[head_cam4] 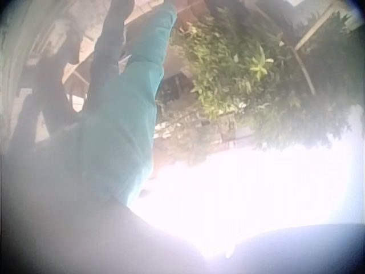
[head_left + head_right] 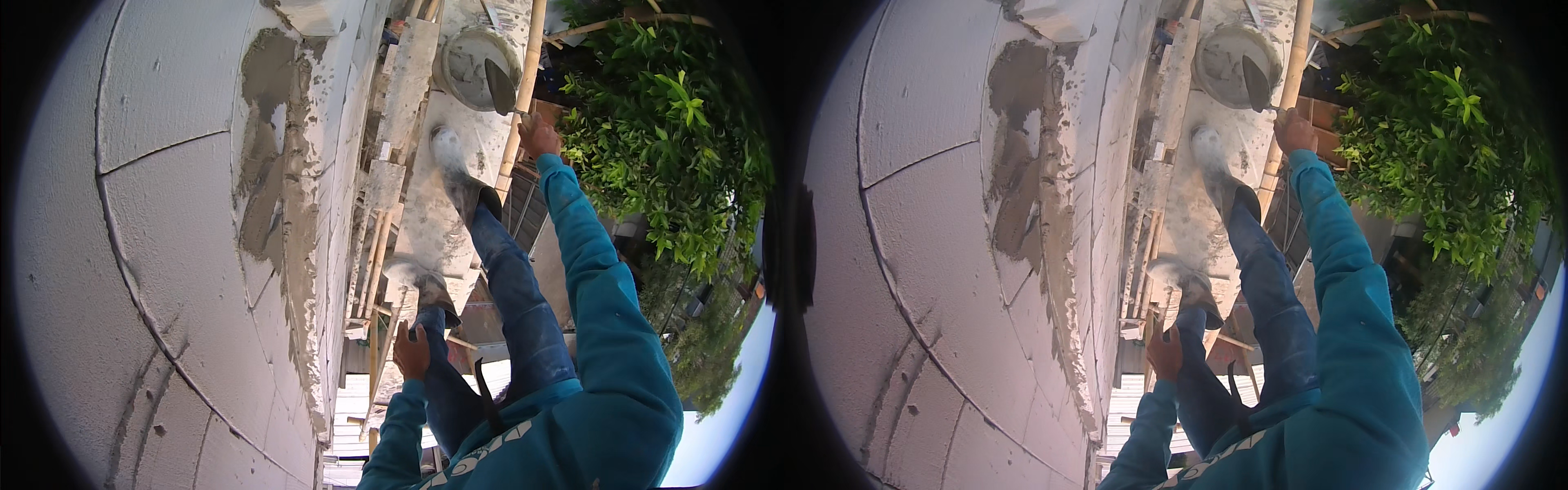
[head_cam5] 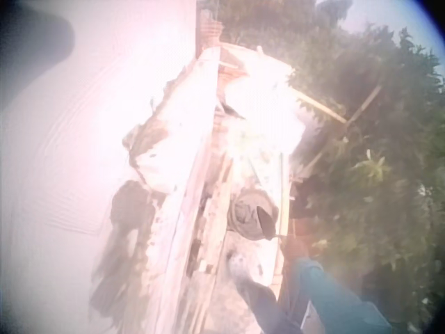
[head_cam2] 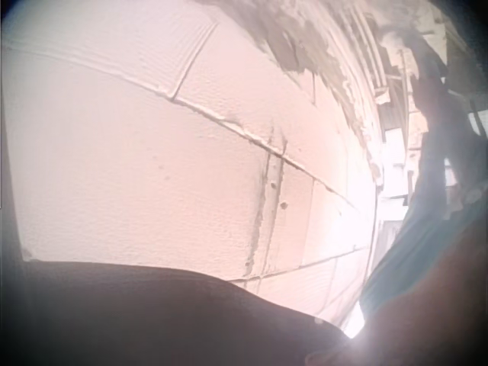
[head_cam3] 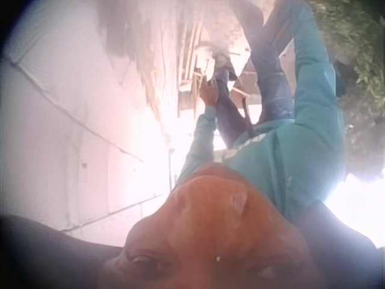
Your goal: The person applies plaster to a white block wall using a trowel and bucket. They repeatedly scoop plaster from the bucket and spread it over the wall surface, smoothing the material as they work.
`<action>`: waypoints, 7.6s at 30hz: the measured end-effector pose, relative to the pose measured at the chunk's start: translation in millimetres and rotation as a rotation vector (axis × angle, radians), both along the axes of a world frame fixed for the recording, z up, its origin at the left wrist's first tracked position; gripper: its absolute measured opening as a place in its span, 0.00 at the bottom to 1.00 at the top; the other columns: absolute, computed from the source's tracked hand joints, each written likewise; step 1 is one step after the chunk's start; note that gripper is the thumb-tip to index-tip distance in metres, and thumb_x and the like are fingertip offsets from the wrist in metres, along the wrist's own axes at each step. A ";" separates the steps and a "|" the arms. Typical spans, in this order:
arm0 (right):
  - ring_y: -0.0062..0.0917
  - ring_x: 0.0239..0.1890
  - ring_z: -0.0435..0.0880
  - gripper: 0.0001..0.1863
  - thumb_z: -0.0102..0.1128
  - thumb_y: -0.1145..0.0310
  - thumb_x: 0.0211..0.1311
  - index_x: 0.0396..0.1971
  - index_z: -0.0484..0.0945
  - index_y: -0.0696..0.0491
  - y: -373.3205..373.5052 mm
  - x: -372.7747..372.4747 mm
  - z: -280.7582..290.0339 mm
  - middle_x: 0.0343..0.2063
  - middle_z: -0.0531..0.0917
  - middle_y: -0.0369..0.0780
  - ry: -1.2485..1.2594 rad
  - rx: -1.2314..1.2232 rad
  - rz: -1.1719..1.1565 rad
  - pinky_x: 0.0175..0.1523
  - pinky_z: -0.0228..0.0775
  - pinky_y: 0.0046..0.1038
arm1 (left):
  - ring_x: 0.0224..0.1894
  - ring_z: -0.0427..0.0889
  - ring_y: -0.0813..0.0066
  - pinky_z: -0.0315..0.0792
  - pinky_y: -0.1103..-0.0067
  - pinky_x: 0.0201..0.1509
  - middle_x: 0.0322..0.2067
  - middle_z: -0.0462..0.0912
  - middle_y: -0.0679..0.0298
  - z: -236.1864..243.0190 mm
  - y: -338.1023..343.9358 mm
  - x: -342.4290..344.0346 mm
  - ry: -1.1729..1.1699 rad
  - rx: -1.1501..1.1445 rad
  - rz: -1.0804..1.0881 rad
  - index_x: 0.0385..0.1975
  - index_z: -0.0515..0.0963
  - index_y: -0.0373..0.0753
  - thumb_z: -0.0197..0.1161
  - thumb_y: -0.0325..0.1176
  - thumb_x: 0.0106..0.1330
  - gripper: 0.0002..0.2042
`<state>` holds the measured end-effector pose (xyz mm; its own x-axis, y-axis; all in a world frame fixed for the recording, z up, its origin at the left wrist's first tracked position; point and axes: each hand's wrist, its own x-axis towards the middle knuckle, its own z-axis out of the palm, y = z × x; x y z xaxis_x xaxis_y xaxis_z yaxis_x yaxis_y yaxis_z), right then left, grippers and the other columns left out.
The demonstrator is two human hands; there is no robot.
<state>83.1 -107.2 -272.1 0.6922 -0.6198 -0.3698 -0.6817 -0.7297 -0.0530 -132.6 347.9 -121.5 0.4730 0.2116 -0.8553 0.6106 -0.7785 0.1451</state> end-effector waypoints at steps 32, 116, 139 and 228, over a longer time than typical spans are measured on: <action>0.41 0.36 0.85 0.21 0.65 0.61 0.56 0.48 0.74 0.54 239.6 10.0 5.8 0.33 0.84 0.48 -0.487 0.810 -0.056 0.42 0.75 0.35 | 0.59 0.74 0.49 0.65 0.63 0.63 0.57 0.75 0.48 1.1 -11.7 -10.1 -0.071 -0.011 -0.085 0.55 0.75 0.34 0.56 0.45 0.66 0.24; 0.55 0.49 0.73 0.24 0.57 0.72 0.56 0.51 0.60 0.58 672.3 -159.6 131.3 0.47 0.70 0.55 -0.265 1.015 -0.296 0.52 0.67 0.49 | 0.63 0.70 0.53 0.63 0.65 0.68 0.62 0.71 0.54 8.6 48.5 -51.7 0.053 -0.016 -0.032 0.61 0.70 0.39 0.54 0.49 0.65 0.28; 0.48 0.38 0.78 0.17 0.59 0.71 0.54 0.43 0.66 0.54 594.6 -139.3 116.8 0.34 0.76 0.49 -0.495 1.319 -0.244 0.44 0.71 0.39 | 0.62 0.72 0.54 0.64 0.66 0.68 0.60 0.74 0.53 18.0 40.2 -49.0 0.109 0.118 -0.097 0.62 0.69 0.41 0.53 0.51 0.66 0.28; 0.37 0.29 0.80 0.20 0.62 0.71 0.60 0.51 0.67 0.51 632.5 -188.2 184.9 0.29 0.78 0.44 -0.630 1.231 -0.247 0.33 0.72 0.34 | 0.58 0.75 0.50 0.68 0.65 0.63 0.55 0.77 0.49 2.8 59.0 -65.8 -0.107 -0.035 -0.057 0.56 0.75 0.34 0.57 0.45 0.65 0.24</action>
<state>-105.2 525.3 -87.1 0.8651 -0.2585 -0.4298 -0.4063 0.1413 -0.9028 -198.4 406.9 -118.8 0.5726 0.1523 -0.8056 0.5448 -0.8050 0.2351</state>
